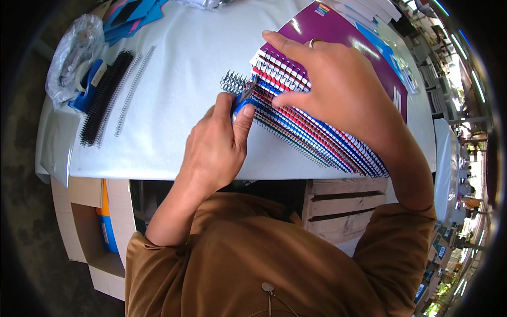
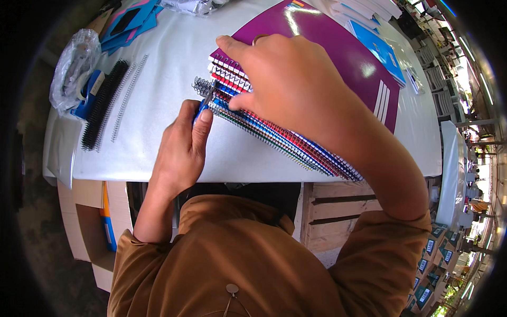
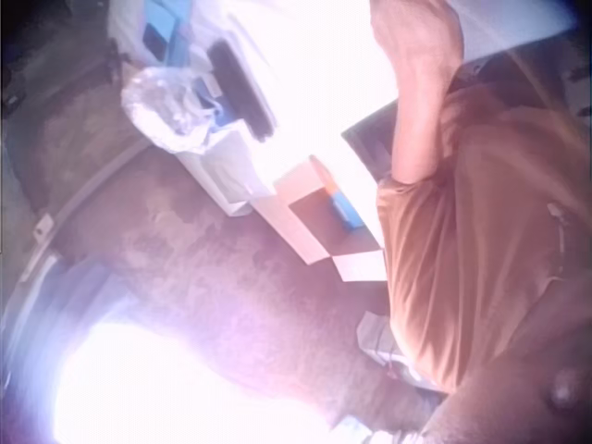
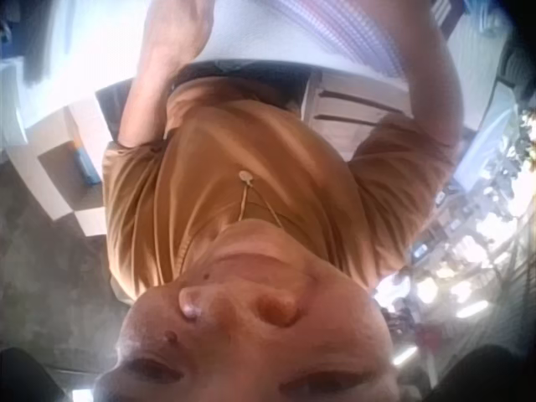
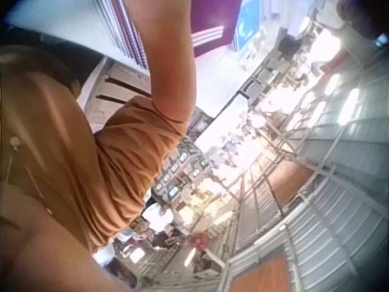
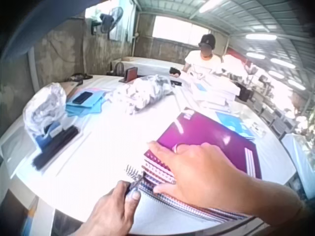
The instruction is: The person trims the excess wire from spiral notebooks using pliers and stacks the finished notebooks together.
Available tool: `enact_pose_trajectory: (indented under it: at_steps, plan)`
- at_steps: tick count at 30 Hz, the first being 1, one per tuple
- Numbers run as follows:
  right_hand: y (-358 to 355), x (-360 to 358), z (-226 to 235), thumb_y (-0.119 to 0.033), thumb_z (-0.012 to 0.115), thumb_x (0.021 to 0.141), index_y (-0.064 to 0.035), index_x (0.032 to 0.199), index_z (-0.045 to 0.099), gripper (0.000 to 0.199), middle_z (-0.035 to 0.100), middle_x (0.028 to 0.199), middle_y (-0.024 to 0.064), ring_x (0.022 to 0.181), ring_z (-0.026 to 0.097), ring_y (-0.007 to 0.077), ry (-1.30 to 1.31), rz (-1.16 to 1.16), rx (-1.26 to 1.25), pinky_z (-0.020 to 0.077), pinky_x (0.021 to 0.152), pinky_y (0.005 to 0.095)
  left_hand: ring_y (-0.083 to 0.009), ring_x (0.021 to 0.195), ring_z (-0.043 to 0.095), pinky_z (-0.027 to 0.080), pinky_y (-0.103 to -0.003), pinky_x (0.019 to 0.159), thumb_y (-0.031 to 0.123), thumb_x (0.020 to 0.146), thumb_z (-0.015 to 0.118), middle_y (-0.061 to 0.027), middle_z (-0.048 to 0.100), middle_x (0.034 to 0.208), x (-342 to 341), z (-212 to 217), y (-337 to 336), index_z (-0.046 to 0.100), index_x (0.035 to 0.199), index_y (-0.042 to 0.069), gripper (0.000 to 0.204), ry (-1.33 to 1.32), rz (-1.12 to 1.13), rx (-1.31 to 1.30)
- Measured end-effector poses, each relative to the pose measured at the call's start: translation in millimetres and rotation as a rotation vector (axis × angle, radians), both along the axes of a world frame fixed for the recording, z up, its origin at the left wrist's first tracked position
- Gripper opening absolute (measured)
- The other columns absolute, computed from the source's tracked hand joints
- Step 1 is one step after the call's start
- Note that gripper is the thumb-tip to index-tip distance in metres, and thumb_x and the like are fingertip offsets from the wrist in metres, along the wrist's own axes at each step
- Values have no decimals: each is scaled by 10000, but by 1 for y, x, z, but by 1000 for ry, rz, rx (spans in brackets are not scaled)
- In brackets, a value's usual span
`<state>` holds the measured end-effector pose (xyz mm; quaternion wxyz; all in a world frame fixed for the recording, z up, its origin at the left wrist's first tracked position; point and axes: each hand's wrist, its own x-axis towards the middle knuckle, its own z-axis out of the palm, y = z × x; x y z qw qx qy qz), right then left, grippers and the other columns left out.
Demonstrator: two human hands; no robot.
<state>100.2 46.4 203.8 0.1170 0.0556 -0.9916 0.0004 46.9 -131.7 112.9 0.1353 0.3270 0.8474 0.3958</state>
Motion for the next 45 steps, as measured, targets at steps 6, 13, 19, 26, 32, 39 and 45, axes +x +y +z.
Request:
enact_pose_trajectory:
  at_steps: [6, 13, 19, 26, 32, 39, 45]
  plan:
    - [-17, 2, 1, -362, 761, 665, -157, 1347, 430, 786, 596, 788, 131, 671, 625, 276, -96, -168, 243, 504, 592, 360, -309, 869, 621, 492, -440, 767, 504, 969, 247, -186, 606, 976, -11, -25, -10, 473, 1193, 3, 593, -1285, -295, 627]
    - [-16, 1, 0, -368, 766, 660, -154, 1355, 423, 804, 598, 790, 131, 676, 626, 272, -116, -171, 221, 502, 584, 368, -159, 593, 513, 443, -319, 583, 411, 981, 358, -35, 494, 696, 1, -19, -4, 482, 1046, 4, 431, -318, -28, 205]
    - [9, 5, 19, -277, 775, 670, -113, 1336, 469, 751, 553, 694, 55, 557, 517, 144, 80, 61, -91, 449, 545, 280, -199, 751, 559, 435, -290, 696, 380, 951, 476, -129, 551, 826, -29, -44, -22, 500, 1078, -1, 402, -596, -247, 345]
    - [-62, 60, 16, -145, 653, 731, 54, 1219, 518, 544, 522, 833, 52, 578, 475, 95, 307, 187, -685, 455, 590, 238, -277, 999, 519, 388, -394, 887, 341, 870, 592, -145, 550, 1084, -52, -118, -73, 529, 1161, 27, 432, 374, 365, 174]
    - [-133, -42, -135, -161, 635, 816, -22, 1147, 611, 360, 622, 929, 82, 751, 556, 191, 459, 297, -850, 451, 682, 305, -223, 993, 520, 417, -373, 915, 427, 958, 348, -67, 559, 1008, -5, -72, -48, 547, 1116, 80, 430, -1580, 233, 1583]
    - [-157, -81, -132, -505, 513, 847, 1, 1237, 531, 638, 529, 1225, 150, 1209, 406, 343, 483, 336, -769, 247, 1037, 436, -354, 1115, 480, 417, -479, 979, 282, 990, 297, -214, 510, 1113, -103, -77, -94, 500, 1057, -21, 370, -1392, 461, 1951]
    - [-123, 17, -68, -459, 589, 828, -40, 1202, 538, 564, 521, 1228, 160, 1179, 418, 376, 713, 520, -688, 334, 985, 461, -406, 1336, 247, 253, -526, 1089, 397, 966, 353, -290, 186, 1443, -286, 25, -159, 71, 1421, -31, 686, -876, 258, 2031]
